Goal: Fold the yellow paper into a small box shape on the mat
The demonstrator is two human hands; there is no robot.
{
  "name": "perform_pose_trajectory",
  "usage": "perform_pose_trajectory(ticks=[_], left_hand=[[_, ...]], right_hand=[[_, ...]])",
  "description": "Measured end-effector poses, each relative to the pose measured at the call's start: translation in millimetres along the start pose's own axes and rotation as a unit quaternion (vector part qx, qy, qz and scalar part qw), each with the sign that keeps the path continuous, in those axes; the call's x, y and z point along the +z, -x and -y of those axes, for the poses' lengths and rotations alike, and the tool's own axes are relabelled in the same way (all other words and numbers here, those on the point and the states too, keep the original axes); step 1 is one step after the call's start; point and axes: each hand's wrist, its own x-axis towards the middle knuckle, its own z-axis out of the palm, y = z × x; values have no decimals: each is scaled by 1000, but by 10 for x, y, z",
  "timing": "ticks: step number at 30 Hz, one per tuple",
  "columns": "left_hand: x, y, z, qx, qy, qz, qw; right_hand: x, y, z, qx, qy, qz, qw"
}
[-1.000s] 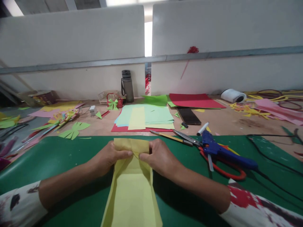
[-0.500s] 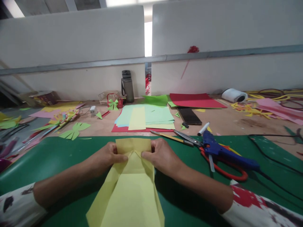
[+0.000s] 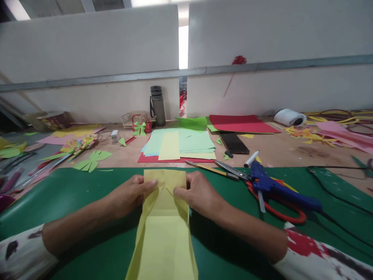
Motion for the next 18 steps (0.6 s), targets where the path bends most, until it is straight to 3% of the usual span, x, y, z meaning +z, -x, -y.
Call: perform_pose_trajectory(ticks=[3,12,18], left_hand=[[4,-13,6,-8,9,-16,1000],[-37,-8,27,31,14,67,997],[-62,-4,38,24,-35,75,996]], right_hand=[[-9,-11,-12,9,-20,27,999],[-16,25,70,9,-23,51,998],[-45,41,72,28,-12,70,997]])
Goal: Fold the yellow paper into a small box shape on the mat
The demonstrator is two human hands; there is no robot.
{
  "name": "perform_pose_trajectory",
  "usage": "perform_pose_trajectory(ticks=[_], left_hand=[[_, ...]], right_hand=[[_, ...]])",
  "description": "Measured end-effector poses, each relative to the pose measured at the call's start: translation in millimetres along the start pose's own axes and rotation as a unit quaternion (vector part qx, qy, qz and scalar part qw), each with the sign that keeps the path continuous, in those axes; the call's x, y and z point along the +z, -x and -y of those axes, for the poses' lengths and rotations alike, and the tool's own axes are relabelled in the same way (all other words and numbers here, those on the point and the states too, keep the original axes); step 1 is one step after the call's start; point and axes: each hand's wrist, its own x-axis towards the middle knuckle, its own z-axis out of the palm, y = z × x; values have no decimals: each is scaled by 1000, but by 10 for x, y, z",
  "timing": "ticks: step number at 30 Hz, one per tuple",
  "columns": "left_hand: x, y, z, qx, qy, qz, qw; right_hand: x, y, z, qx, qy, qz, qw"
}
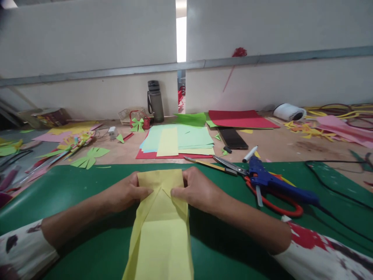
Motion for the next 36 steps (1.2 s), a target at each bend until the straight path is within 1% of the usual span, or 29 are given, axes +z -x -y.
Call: perform_pose_trajectory(ticks=[5,12,16,19,22,25,28,32,36], left_hand=[[38,1,31,19,5,12,1000],[86,4,28,37,-9,-12,999],[125,5,31,26,-14,-29,999],[149,10,32,32,-15,-25,999],[155,14,43,38,-19,-22,999],[149,15,64,32,-20,-25,999],[153,19,75,31,-11,-27,999],[191,26,50,50,13,-26,998],[223,29,25,46,20,-35,998]], right_hand=[[26,-12,-8,-5,3,6,1000],[41,1,22,-14,8,12,1000],[78,-2,18,-14,1,-5,1000],[116,-3,34,-4,-25,-21,999],[133,-17,45,3,-11,-69,998],[122,-46,24,-1,59,-131,990],[110,-71,-13,-18,111,-152,982],[121,-78,-29,-61,139,-175,973],[139,-72,-19,-75,162,-191,965]])
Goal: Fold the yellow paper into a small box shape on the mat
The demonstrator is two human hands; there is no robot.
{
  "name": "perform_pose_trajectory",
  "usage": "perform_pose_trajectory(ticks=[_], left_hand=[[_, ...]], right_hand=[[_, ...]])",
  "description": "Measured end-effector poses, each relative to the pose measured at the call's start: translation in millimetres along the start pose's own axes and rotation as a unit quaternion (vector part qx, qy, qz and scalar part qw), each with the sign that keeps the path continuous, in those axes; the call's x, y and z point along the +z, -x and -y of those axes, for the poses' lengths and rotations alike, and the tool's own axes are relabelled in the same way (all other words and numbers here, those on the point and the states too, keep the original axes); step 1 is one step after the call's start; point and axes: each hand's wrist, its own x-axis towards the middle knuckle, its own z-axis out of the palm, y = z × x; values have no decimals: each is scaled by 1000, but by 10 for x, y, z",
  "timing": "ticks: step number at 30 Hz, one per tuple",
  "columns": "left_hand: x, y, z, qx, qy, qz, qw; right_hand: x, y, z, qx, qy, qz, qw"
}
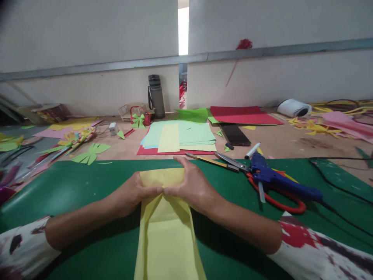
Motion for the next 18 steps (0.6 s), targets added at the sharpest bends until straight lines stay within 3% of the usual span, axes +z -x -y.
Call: perform_pose_trajectory(ticks=[18], left_hand=[[-14,9,31,-6,3,10,1000]], right_hand=[[5,39,31,-9,9,17,1000]])
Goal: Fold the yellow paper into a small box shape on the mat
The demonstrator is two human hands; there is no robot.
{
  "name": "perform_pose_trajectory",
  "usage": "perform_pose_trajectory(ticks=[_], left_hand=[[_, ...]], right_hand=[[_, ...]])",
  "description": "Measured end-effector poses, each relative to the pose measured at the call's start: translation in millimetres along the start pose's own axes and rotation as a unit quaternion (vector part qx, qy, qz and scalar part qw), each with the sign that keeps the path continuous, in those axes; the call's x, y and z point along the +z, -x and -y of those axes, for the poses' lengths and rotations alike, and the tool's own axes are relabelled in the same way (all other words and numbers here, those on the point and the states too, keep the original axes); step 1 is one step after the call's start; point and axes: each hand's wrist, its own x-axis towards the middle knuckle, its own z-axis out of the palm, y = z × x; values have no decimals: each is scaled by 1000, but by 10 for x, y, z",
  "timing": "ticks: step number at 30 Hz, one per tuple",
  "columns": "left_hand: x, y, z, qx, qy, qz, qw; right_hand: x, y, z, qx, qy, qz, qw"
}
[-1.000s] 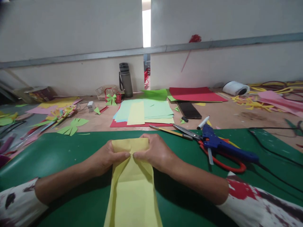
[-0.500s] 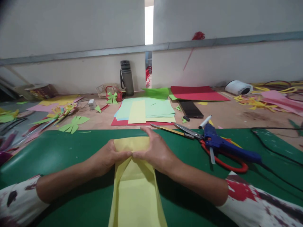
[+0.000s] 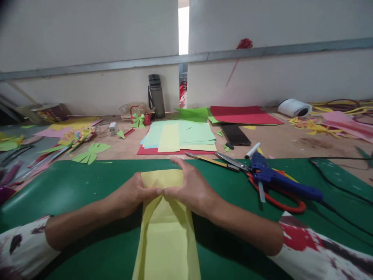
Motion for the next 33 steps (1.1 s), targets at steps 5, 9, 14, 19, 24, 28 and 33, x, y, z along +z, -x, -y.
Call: perform_pose_trajectory(ticks=[5,9,14,19,24,28,33], left_hand=[[-3,12,-8,1,-7,9,1000],[-15,8,2,6,-8,27,1000],[-28,0,20,9,-19,32,999],[-17,4,12,9,-25,28,999],[-4,14,-1,6,-23,31,999],[-7,22,-12,1,-27,32,999],[0,16,-41,-20,-38,14,999]], right_hand=[[9,-2,-21,1,-8,8,1000],[25,-4,-30,-10,-2,8,1000],[34,15,-20,-25,25,1,999],[29,36,-22,-26,38,5,999],[30,46,10,-22,43,5,999],[37,59,50,-21,44,10,999],[42,58,56,-17,40,17,999]])
